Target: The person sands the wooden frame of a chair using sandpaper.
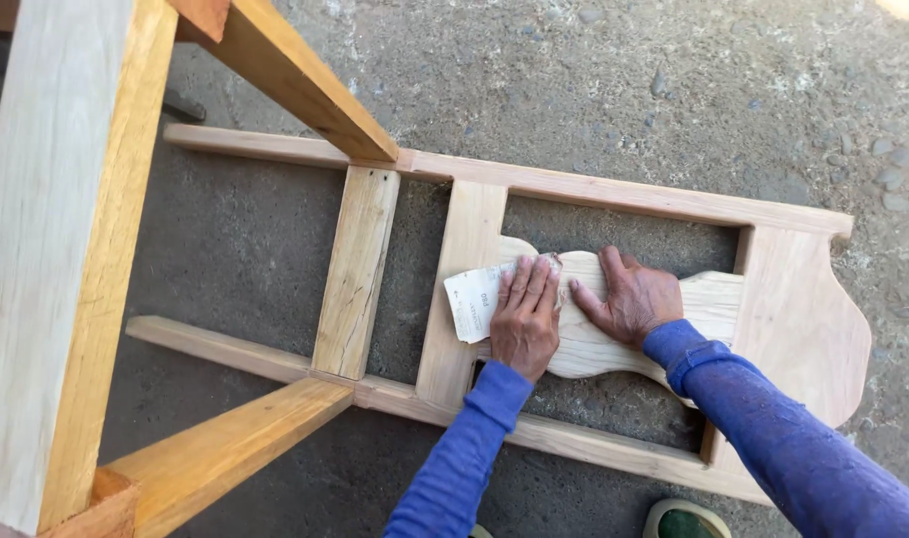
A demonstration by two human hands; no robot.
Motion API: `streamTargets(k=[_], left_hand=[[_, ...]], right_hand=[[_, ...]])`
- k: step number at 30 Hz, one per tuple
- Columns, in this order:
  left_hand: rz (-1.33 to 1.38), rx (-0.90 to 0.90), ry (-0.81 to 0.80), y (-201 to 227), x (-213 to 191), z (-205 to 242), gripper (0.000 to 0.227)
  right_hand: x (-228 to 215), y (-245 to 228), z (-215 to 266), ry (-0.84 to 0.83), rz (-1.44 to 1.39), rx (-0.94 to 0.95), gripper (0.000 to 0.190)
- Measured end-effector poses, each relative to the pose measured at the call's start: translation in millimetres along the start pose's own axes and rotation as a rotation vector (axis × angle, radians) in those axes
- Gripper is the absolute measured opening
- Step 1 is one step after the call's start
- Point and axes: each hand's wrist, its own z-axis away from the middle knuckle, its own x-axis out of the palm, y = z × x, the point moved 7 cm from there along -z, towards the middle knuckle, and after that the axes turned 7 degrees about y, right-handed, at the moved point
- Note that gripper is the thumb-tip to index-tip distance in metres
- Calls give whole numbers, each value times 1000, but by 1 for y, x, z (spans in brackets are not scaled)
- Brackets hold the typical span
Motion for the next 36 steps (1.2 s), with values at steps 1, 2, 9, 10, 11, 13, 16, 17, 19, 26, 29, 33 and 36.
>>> streamTargets(k=[1, 2, 9, 10, 11, 13, 16, 17, 19, 26, 29, 33, 36], left_hand=[[2, -5, -18, 2, 1, 2, 48], [4, -10, -21, 4, 8, -3, 48], [198, -218, -34, 10, 12, 11, 43], [356, -317, -56, 15, 4, 23, 45], [356, -310, -55, 24, -20, 17, 45], [1187, -756, -62, 31, -49, 20, 55], [1417, -1206, 74, 11, -54, 31, 61], [1423, -1205, 75, 18, -51, 30, 61], [1596, -1391, 14, 35, -37, 35, 52], [569, -922, 23, -44, -55, 57, 53], [16, -651, 243, -74, -108, 47, 18], [-145, -424, -134, -73, -82, 60, 55], [-219, -227, -339, -81, -72, 71, 77]], right_hand=[[2, 0, 2, -22, 11, -3, 60], [-1, -1, 5, -28, 12, -2, 60], [-3, 4, 27, 166, -123, -100, 67], [-7, 4, 36, 262, -227, -154, 71], [-12, 6, 45, 269, -226, -152, 71], [-19, 3, 65, 256, -369, -209, 66], [-20, -7, 71, -120, -845, -167, 68], [-23, -11, 70, -120, -839, -168, 68], [2, -15, 79, -607, -1168, 238, 62], [-29, -6, 60, -500, -897, 205, 57], [-74, 1, 40, -106, -630, 197, 53], [-7, -16, 46, 4, 247, -168, 82], [39, -36, 59, 14, 293, -210, 93]])
